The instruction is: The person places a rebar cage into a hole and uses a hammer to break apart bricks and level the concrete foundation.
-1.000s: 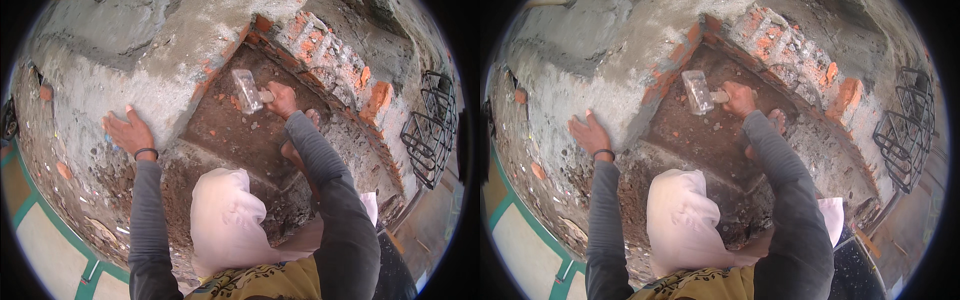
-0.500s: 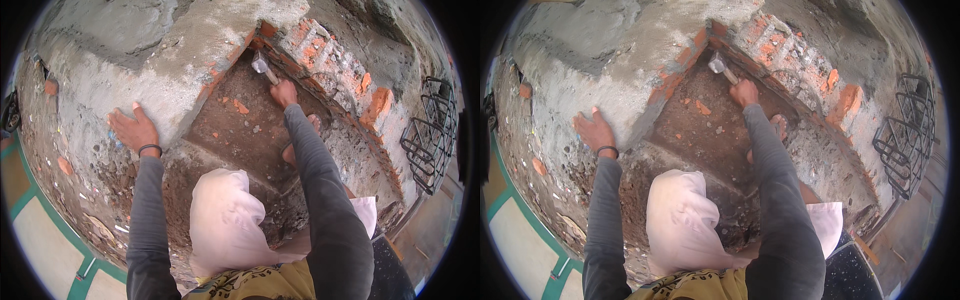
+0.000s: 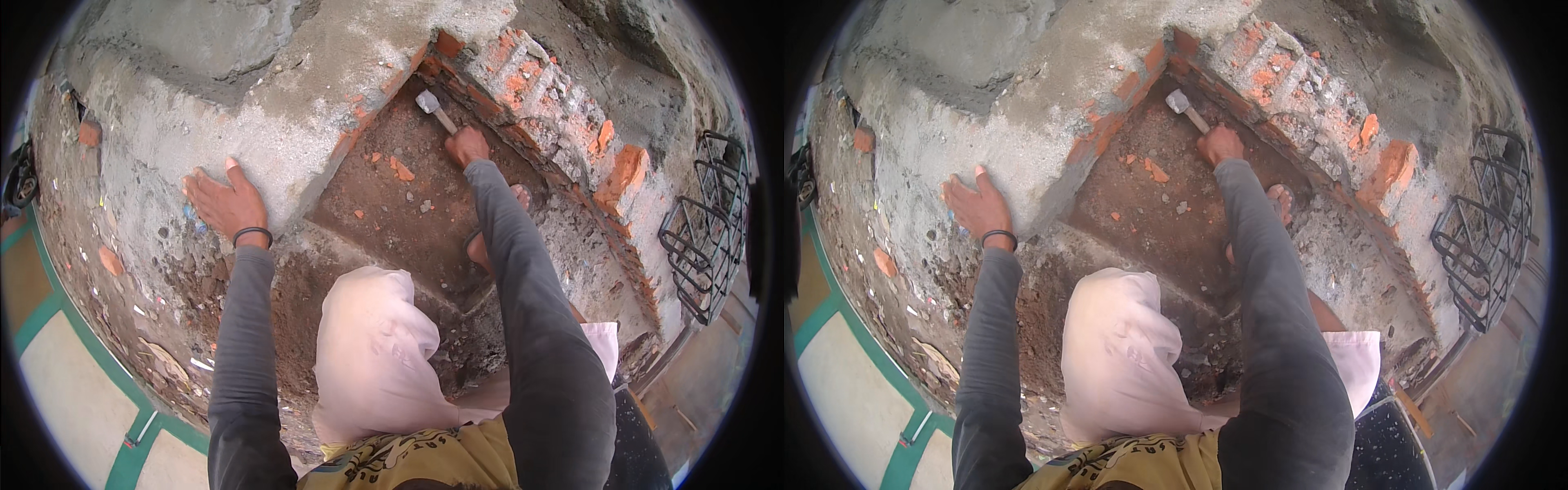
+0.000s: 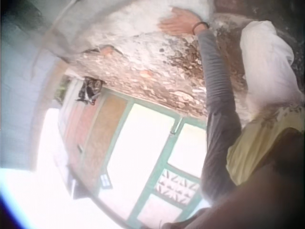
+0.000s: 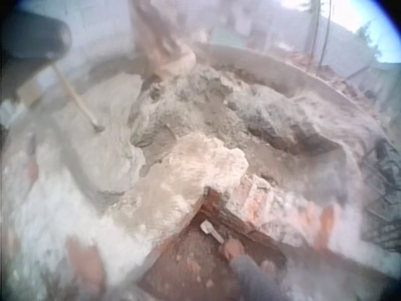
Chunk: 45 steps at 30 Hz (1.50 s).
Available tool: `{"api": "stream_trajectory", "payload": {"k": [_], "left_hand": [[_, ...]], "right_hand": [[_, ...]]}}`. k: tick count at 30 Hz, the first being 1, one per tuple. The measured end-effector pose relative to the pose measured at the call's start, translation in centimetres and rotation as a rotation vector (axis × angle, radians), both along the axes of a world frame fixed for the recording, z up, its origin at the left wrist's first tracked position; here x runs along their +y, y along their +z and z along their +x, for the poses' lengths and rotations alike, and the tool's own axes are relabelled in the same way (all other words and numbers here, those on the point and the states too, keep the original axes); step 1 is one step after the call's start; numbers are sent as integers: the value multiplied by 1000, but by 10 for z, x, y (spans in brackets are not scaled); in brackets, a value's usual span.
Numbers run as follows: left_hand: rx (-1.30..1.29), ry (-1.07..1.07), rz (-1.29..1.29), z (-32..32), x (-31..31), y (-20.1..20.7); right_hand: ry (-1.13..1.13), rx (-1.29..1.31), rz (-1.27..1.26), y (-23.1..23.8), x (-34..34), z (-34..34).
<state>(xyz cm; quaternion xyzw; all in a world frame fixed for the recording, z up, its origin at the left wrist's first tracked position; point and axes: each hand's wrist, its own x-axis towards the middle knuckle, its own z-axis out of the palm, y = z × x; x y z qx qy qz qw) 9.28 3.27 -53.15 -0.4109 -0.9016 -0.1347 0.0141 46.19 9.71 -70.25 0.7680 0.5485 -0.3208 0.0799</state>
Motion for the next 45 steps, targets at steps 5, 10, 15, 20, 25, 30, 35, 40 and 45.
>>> {"api": "stream_trajectory", "payload": {"k": [5,10,15,20,25,30,35,40,45], "left_hand": [[26,38,-26,-13,-3,9],[26,44,-34,-7,3,6],[2,36,9,0,10,7],[5,42,58,-12,1,1],[19,21,51,-12,-1,3],[37,-31,50,-8,6,-6],[60,-3,55,-20,0,-1],[34,-50,82,-5,6,0],[66,-3,70,-13,10,1]], "right_hand": [[15,103,176,38,-56,-46],[270,416,132,86,-58,-52],[250,365,382,87,-66,-33],[191,364,275,107,-58,-39],[496,600,516,76,-26,-9],[157,21,197,-8,4,-1],[247,477,325,73,-40,-34],[262,192,291,32,0,-2],[189,189,248,16,7,-31]]}}
